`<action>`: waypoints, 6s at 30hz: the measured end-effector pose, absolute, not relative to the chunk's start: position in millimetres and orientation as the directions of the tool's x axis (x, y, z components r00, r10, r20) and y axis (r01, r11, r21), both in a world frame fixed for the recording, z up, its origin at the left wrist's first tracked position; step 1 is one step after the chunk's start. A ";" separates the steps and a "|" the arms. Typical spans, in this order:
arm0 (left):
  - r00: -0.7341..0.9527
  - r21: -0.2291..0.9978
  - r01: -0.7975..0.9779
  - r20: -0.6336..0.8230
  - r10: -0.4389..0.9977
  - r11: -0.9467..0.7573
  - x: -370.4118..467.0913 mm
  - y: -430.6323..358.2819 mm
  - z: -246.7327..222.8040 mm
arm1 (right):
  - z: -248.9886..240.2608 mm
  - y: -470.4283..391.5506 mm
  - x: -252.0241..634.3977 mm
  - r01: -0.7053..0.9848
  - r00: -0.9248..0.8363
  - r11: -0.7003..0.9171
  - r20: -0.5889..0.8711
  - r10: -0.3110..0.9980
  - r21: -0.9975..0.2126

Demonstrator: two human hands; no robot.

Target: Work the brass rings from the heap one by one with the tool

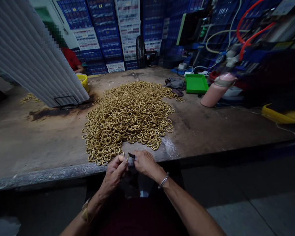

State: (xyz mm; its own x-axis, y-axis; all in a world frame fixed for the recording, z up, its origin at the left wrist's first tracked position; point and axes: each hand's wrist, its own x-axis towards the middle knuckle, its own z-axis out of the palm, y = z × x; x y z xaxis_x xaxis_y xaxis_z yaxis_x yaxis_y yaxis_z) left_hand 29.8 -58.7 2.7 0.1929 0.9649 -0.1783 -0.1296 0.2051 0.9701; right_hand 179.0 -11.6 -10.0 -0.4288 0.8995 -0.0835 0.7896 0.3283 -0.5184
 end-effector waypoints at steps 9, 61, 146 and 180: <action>0.318 0.729 -0.472 -0.384 0.867 0.496 16.7 -87.1 0.4 | -7.7 -4.9 154.5 0.768 -0.389 0.349 0.041 0.920 -0.537; 0.043 0.920 -0.228 -0.316 0.948 0.317 22.2 -58.7 -9.2 | -11.1 -26.1 158.5 0.731 -0.483 0.416 0.020 0.875 -0.541; 0.133 0.955 -0.196 -0.201 0.971 0.224 14.5 -63.8 -11.0 | -16.2 -28.3 154.8 0.529 -0.445 0.309 0.051 0.894 -0.790; 0.256 0.655 -0.632 -0.328 0.909 0.414 8.1 -69.3 0.8 | -7.9 25.5 137.3 0.963 -0.076 0.082 0.036 0.996 -0.256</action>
